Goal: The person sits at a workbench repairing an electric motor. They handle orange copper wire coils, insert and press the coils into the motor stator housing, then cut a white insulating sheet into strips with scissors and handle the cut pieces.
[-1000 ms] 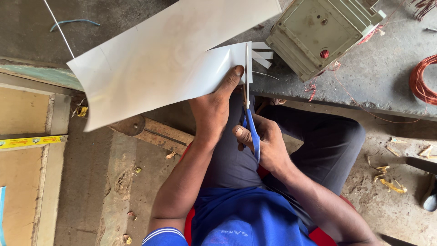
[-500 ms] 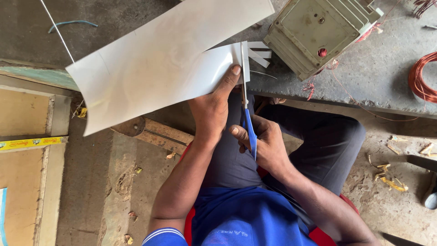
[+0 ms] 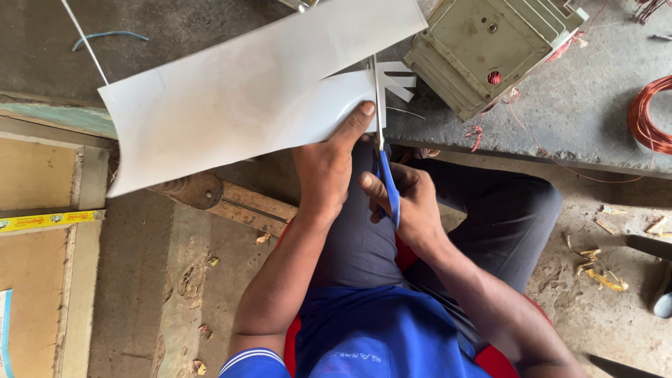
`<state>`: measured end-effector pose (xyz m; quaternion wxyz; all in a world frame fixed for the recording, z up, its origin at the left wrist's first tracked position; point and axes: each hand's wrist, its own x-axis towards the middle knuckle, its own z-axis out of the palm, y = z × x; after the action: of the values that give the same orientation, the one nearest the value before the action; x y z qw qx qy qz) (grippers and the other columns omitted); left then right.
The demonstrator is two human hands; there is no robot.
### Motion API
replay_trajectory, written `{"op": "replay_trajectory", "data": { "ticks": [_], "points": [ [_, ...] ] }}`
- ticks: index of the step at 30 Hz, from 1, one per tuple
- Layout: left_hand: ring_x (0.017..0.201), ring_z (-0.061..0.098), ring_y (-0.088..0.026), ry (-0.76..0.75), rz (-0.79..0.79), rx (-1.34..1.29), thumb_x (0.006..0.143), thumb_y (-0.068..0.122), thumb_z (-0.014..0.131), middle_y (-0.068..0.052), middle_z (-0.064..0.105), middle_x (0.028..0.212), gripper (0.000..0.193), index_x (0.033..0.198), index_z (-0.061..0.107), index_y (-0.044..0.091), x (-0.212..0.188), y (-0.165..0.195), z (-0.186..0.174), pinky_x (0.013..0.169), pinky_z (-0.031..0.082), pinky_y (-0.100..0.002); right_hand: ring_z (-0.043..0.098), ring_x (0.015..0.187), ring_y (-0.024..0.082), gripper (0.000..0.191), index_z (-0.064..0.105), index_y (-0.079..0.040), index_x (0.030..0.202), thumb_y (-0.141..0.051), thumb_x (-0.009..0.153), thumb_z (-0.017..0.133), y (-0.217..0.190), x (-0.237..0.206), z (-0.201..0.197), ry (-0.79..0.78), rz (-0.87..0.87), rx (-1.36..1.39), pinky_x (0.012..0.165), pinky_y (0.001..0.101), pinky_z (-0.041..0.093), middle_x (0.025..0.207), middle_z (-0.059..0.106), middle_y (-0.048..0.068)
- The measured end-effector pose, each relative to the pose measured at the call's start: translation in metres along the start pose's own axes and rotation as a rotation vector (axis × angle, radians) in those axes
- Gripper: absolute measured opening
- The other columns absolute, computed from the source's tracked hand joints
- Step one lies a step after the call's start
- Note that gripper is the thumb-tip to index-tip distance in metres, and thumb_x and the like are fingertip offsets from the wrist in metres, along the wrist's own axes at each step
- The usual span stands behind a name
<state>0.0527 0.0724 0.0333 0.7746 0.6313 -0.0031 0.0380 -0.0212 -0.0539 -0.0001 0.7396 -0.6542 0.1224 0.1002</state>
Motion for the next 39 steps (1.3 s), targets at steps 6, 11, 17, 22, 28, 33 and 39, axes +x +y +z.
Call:
{"op": "replay_trajectory", "data": {
  "ticks": [6, 11, 17, 22, 28, 33, 39],
  "points": [
    [0.080, 0.066, -0.014, 0.046, 0.027, -0.083, 0.099, 0.036, 0.070, -0.014, 0.070, 0.102, 0.044, 0.119, 0.065, -0.002, 0.012, 0.008, -0.007, 0.063, 0.055, -0.028, 0.063, 0.055, 0.012, 0.045, 0.067, 0.001, 0.086, -0.042, 0.086, 0.080, 0.013, -0.009, -0.004, 0.049, 0.009, 0.092, 0.052, 0.0267, 0.055, 0.066, 0.064, 0.005],
    [0.090, 0.063, -0.012, -0.012, -0.008, -0.222, 0.102, 0.039, 0.061, -0.009, 0.070, 0.115, 0.042, 0.124, 0.060, 0.003, 0.018, 0.009, -0.018, 0.071, 0.053, -0.029, 0.064, 0.078, 0.012, 0.053, 0.065, 0.001, 0.105, -0.047, 0.086, 0.079, 0.030, -0.035, 0.001, -0.092, -0.094, 0.049, 0.070, 0.0275, 0.055, 0.086, 0.066, 0.005],
    [0.088, 0.059, -0.014, 0.154, -0.008, -0.253, 0.096, 0.014, 0.080, -0.008, 0.065, 0.103, 0.028, 0.114, 0.066, -0.003, 0.013, -0.002, -0.008, 0.075, 0.048, -0.030, 0.061, 0.084, 0.010, 0.056, 0.066, 0.001, 0.108, -0.048, 0.085, 0.079, 0.033, -0.043, 0.010, -0.142, -0.052, -0.100, 0.075, 0.0276, 0.053, 0.089, 0.066, 0.005],
    [0.096, 0.067, -0.015, 0.177, 0.092, -0.254, 0.092, 0.013, 0.082, -0.007, 0.071, 0.103, 0.025, 0.109, 0.070, -0.001, 0.002, -0.003, 0.005, 0.089, 0.055, -0.031, 0.060, 0.074, 0.010, 0.056, 0.067, 0.002, 0.107, -0.048, 0.084, 0.079, 0.022, -0.036, 0.016, -0.128, -0.014, -0.095, 0.066, 0.0275, 0.052, 0.083, 0.066, 0.005],
    [0.081, 0.064, -0.015, 0.155, 0.005, -0.202, 0.091, 0.016, 0.084, -0.006, 0.070, 0.091, 0.022, 0.099, 0.073, -0.001, -0.002, 0.003, 0.007, 0.073, 0.052, -0.029, 0.066, 0.072, 0.012, 0.056, 0.067, 0.003, 0.104, -0.050, 0.085, 0.077, 0.012, -0.024, 0.014, -0.110, -0.076, -0.098, 0.065, 0.0281, 0.055, 0.081, 0.068, 0.005],
    [0.078, 0.062, -0.010, 0.071, 0.075, -0.206, 0.091, 0.019, 0.084, -0.003, 0.070, 0.089, 0.023, 0.098, 0.072, 0.001, 0.000, -0.001, 0.007, 0.072, 0.050, -0.025, 0.066, 0.071, 0.014, 0.055, 0.066, 0.005, 0.100, -0.048, 0.089, 0.076, 0.006, -0.017, 0.009, -0.084, -0.094, -0.041, 0.066, 0.0294, 0.055, 0.079, 0.067, 0.007],
    [0.059, 0.053, -0.007, 0.110, 0.004, -0.111, 0.090, 0.022, 0.084, 0.001, 0.064, 0.073, 0.023, 0.090, 0.072, 0.002, 0.003, -0.003, 0.012, 0.053, 0.041, -0.024, 0.065, 0.069, 0.014, 0.054, 0.068, 0.005, 0.100, -0.047, 0.088, 0.075, 0.002, -0.014, 0.008, -0.077, -0.058, -0.032, 0.064, 0.0296, 0.055, 0.079, 0.066, 0.006]
  ]
}}
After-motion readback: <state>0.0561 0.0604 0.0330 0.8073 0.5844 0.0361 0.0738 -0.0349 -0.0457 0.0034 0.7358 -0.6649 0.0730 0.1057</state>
